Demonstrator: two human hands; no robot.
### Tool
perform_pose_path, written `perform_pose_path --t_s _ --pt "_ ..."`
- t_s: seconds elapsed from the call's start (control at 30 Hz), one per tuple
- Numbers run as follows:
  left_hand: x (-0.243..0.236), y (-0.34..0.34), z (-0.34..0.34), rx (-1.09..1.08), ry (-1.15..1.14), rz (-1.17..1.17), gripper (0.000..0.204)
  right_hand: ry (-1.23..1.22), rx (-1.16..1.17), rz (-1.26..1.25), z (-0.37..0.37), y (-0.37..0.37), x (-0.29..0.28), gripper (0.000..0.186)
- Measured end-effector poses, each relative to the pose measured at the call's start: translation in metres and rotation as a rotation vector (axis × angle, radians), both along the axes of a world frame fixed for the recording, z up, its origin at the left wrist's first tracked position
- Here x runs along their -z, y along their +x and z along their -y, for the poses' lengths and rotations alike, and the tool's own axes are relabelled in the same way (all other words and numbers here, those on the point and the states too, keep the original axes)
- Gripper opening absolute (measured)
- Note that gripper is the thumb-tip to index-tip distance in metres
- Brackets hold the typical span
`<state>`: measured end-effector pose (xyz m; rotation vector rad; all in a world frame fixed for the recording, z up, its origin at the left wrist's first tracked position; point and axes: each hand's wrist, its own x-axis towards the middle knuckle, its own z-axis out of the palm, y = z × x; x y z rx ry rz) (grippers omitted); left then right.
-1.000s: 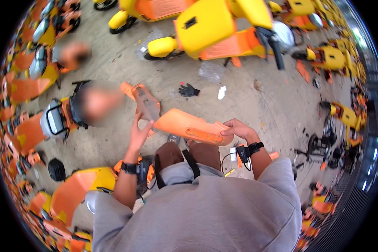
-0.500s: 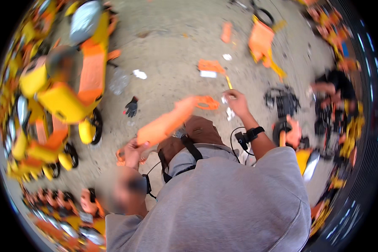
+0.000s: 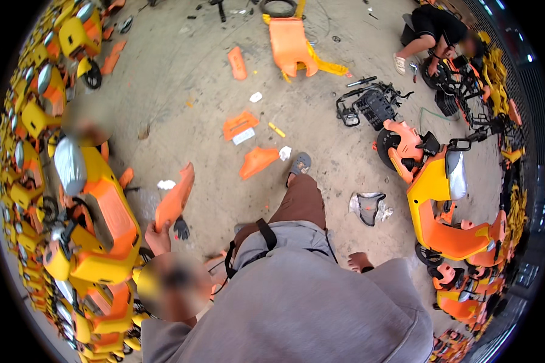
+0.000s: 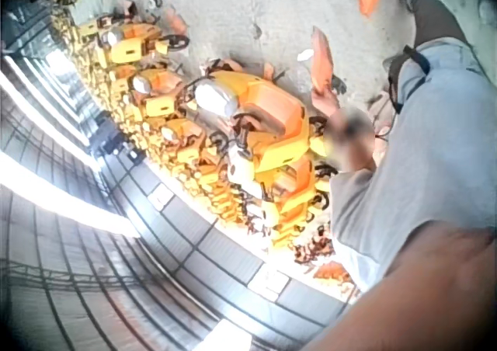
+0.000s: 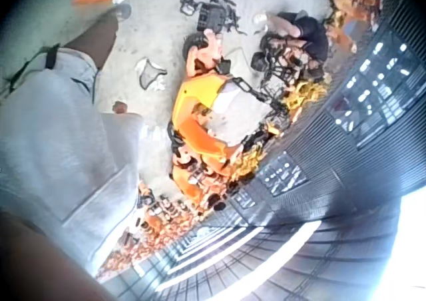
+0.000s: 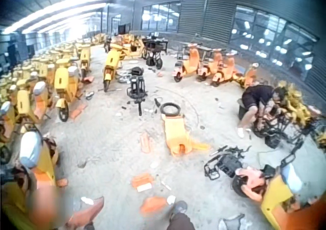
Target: The person picks up an orange plastic part, then uses a hammer to tap on a fastener or component on a white plastic base, and finally secures a screw using a power drill.
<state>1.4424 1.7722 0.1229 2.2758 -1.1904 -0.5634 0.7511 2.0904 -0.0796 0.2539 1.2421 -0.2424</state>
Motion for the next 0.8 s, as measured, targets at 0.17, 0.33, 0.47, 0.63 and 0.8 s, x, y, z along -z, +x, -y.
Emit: perform_pose_path --t_s 0.17,0.33,0.47,0.63,0.8 --pt "0.012 -0.086 0.095 0.120 0.067 0.045 0.028 -0.110 -0.238 -0.403 0.131 0.029 -0.010 0.016" --pt "0.042 -0.178 0.196 0.218 0.039 0.031 0.028 -0.336 -0.158 -0.635 0.286 -0.071 -0.010 0.031" --pt "0.053 -0.243 0.271 0.220 0.032 -0.016 0.024 -0.468 0.075 -0.866 0.384 -0.166 -0.052 0.027" --pt "0.056 -0.288 0.364 0.147 0.002 -0.280 0.022 -0.871 -0.076 -1.338 0.454 -0.207 -0.084 0.027" --pt "0.101 -0.326 0.445 -0.171 -0.001 -0.809 0.022 -0.468 -0.160 -1.045 0.449 -0.195 -0.079 0.036"
